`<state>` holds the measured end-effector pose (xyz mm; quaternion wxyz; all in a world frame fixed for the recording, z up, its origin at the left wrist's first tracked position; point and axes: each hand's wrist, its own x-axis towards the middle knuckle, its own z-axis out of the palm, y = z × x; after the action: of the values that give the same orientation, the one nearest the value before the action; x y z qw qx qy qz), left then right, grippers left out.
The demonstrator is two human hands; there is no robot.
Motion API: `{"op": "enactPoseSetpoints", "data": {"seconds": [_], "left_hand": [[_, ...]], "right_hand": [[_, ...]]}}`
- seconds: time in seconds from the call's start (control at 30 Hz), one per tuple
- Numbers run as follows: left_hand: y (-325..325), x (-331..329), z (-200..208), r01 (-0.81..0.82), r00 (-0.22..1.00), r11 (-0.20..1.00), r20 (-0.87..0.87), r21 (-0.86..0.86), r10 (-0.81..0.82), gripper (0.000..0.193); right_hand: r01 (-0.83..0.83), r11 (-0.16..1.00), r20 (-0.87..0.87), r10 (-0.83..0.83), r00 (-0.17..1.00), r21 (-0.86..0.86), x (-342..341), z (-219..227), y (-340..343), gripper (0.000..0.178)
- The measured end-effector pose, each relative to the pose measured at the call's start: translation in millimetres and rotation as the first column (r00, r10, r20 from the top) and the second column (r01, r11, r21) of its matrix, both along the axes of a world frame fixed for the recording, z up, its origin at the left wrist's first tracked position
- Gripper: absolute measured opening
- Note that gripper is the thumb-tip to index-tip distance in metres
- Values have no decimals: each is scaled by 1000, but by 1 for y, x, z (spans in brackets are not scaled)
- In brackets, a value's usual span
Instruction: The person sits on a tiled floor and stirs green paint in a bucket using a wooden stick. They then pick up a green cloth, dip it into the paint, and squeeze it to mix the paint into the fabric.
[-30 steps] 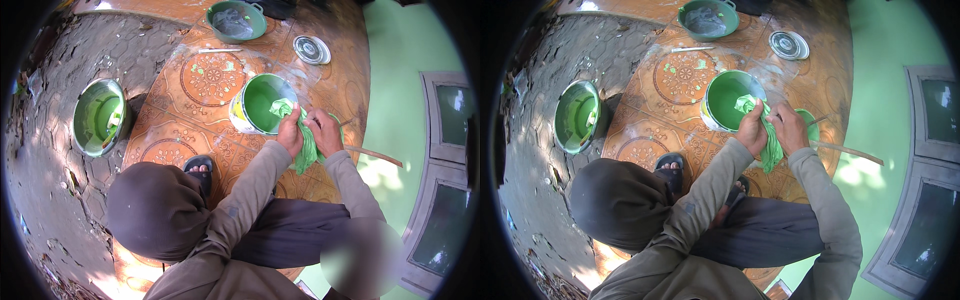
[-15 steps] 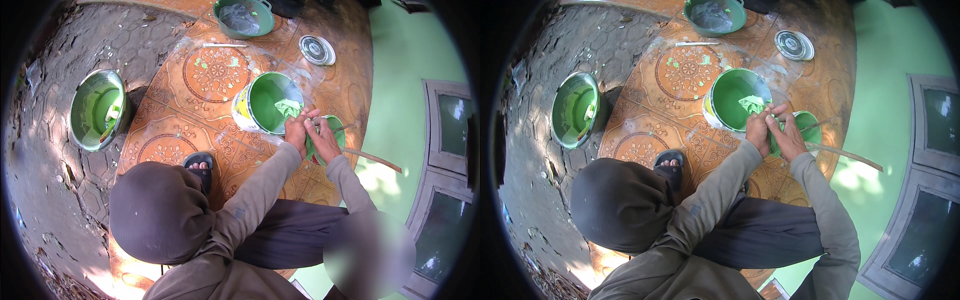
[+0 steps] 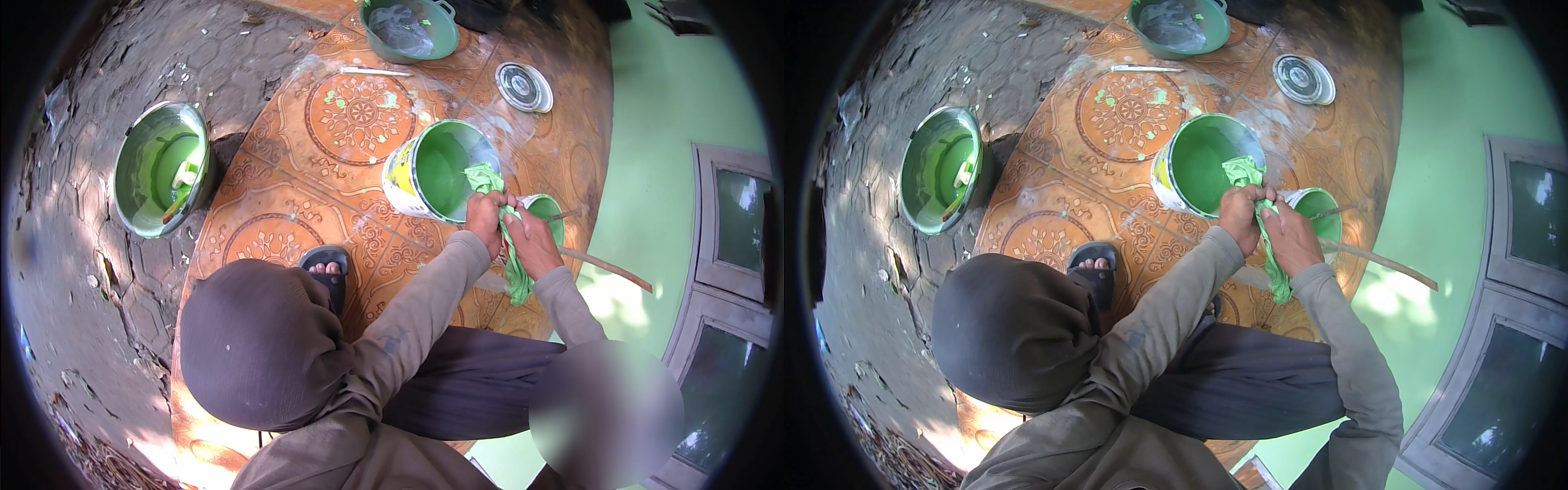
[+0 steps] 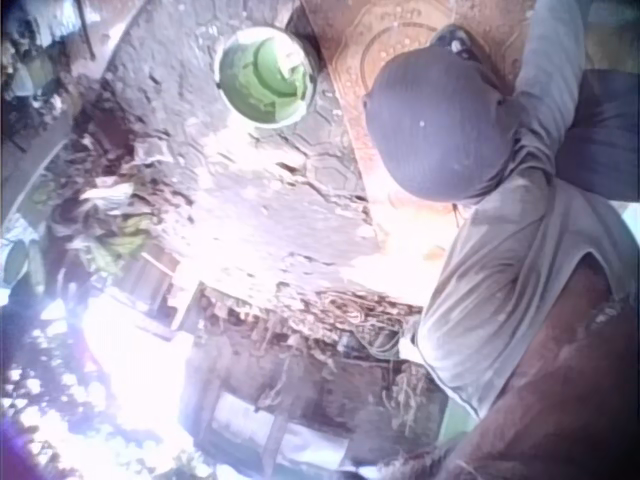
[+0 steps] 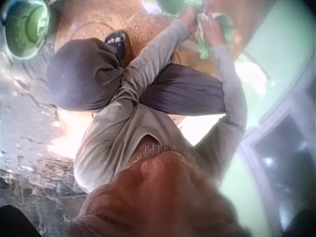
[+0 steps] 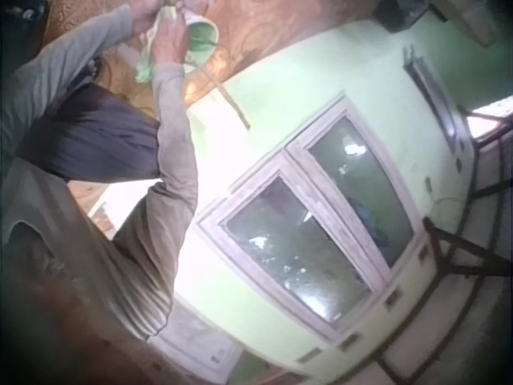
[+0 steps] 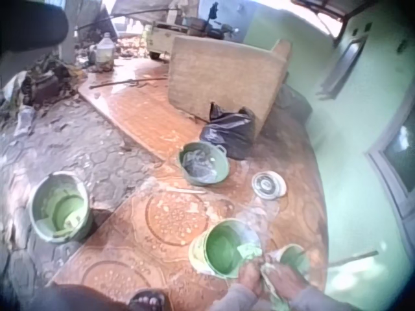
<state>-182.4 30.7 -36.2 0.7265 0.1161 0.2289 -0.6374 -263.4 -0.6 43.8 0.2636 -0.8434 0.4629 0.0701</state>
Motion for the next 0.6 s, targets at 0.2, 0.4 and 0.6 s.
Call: {"op": "enactPoseSetpoints", "data": {"seconds": [0.2, 0.4, 0.6], "left_hand": [[-2, -5, -11, -22, 1000, 1000, -12, -14, 22, 15], [2, 1, -14, -145, 987, 969, -97, -200, 128, 14], [4, -2, -13, -122, 992, 981, -61, -148, 114, 38]], "right_hand": [[49, 984, 25, -54, 998, 171, -8, -1, -3, 46], [157, 929, 147, -216, 965, 336, -14, -15, -15, 43], [227, 849, 121, -320, 940, 478, -20, -17, -22, 43]]}}
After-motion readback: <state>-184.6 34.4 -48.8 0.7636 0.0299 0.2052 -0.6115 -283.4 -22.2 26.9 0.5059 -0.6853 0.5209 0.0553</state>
